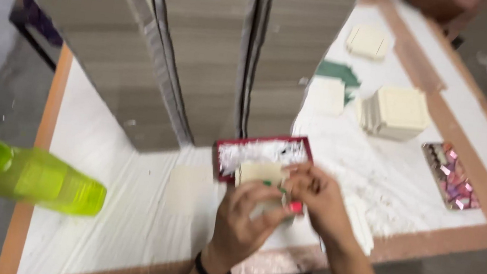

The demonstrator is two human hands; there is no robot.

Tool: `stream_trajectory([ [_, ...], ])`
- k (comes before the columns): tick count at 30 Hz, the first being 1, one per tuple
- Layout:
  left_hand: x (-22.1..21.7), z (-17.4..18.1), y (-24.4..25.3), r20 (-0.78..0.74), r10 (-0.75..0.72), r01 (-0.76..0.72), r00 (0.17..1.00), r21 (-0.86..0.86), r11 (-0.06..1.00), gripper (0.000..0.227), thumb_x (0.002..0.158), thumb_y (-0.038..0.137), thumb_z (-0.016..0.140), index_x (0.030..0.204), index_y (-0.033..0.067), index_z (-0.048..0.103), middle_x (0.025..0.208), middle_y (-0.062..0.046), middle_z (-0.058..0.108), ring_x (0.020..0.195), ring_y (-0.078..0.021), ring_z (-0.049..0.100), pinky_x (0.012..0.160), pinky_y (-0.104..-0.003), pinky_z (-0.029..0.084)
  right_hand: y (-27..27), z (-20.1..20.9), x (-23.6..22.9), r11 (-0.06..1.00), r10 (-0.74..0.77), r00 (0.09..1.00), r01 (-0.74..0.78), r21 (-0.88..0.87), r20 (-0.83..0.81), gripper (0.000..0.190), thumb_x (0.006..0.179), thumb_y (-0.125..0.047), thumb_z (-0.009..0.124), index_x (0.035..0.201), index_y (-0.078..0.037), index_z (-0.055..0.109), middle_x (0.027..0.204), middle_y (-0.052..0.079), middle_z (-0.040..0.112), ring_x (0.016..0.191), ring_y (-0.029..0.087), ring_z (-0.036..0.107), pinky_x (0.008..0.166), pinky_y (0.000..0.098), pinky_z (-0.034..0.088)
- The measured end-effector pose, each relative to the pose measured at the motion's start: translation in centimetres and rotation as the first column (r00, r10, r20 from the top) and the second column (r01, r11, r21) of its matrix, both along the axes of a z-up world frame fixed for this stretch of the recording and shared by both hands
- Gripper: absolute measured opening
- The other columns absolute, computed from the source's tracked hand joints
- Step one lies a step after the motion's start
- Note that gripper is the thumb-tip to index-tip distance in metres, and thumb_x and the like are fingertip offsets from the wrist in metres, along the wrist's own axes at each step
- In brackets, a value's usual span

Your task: The person inserts small white paper pieces into pre-cut slots on square cards, then places the assembled cards into a stack. The person repeats this process for multiple cards throughout the clip.

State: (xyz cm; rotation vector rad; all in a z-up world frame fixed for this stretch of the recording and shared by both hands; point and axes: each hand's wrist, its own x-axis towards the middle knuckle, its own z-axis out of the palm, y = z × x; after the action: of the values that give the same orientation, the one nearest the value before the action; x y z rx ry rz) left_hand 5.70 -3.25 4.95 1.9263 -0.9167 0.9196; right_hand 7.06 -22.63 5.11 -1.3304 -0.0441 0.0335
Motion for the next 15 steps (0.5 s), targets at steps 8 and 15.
stream_trajectory([
  [8,-1.3,1.8,2.5,0.089,-0.165,0.153,0.982,0.126,0.98,0.011,0.095,0.025,0.083,0.094,0.0168,0.075,0.111,0.005,0.073,0.117,-0.0182,0.069,0.086,-0.032,0.056,0.8,-2.0,-4.7,0.978,0.063,0.995,-0.045,0.205,-0.082,0.029,0.086,0.005,0.067,0.115,0.008,0.064,0.079,0.008,0.07,0.052,0.007,0.057,0.038,0.0195,0.04],
  [15,-2.4,4.6,2.9,-0.15,-0.187,0.183,0.971,-0.037,0.982,0.015,0.083,0.022,0.084,0.084,0.0124,0.073,0.106,0.0,0.075,0.109,-0.0271,0.07,0.096,-0.043,0.057,2.6,-2.7,-7.3,0.996,-0.081,0.991,0.085,0.031,-0.109,0.025,0.084,0.004,0.071,0.106,0.0,0.059,0.082,0.008,0.073,0.055,0.005,0.052,0.046,0.0215,0.039],
])
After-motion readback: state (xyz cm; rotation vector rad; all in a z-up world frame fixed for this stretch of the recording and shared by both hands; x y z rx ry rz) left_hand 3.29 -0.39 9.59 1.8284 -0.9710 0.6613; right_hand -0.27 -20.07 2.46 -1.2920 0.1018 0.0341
